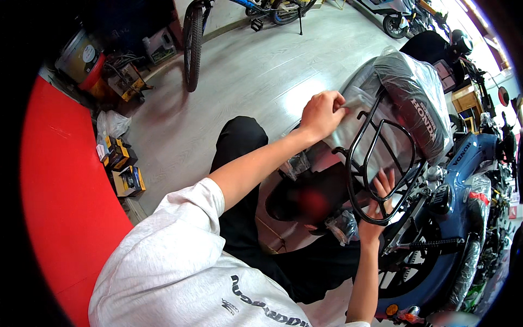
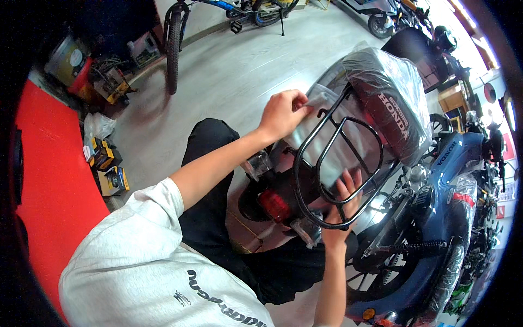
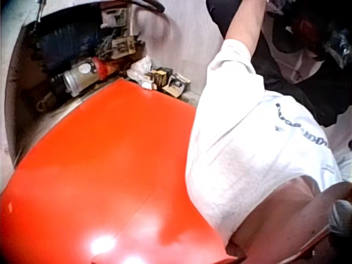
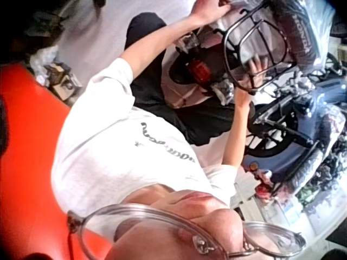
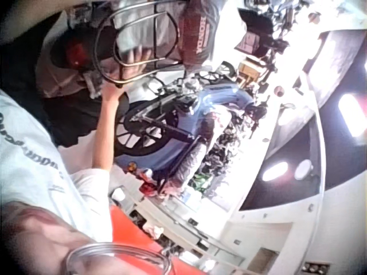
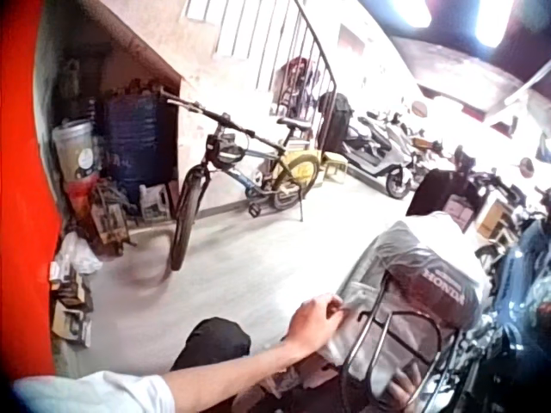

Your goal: The person sits on the floor and wipes the rear rack and seat of a Honda motorcycle using a light blue cloth. The person repeatedly folds the cloth and wipes the metal rack and the plastic-covered seat.

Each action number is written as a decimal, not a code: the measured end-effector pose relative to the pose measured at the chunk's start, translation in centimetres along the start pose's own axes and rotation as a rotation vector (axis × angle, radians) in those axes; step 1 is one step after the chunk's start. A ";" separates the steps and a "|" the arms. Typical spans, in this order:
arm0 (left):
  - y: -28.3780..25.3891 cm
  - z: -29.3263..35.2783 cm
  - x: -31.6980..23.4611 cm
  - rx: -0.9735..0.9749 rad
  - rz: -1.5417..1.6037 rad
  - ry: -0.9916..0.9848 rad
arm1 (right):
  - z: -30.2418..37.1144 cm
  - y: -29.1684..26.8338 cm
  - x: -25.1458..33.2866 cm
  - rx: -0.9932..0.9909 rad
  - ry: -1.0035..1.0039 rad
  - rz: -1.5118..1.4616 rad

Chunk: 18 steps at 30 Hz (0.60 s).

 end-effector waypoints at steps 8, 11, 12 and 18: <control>3.9 3.8 -3.5 0.031 -0.135 0.197 | 0.4 -2.6 2.3 -0.325 0.858 -1.108; 5.3 3.3 -2.9 0.125 -0.187 0.241 | 0.1 -1.3 2.6 -0.296 0.929 -1.106; 5.6 2.7 -2.5 0.172 -0.160 0.248 | 0.4 -1.4 1.5 -0.309 0.924 -1.096; 7.4 -3.8 3.1 0.431 0.085 0.201 | -0.2 -1.0 1.7 -0.362 0.891 -0.935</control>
Point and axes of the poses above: each hand's wrist, its own z-axis away from the middle knuckle, its own y-axis out of the palm, x = y × z, the point moved 8 cm from there along -z, towards the middle knuckle, and after that the axes turned 3 degrees about x, right-handed, at the moved point
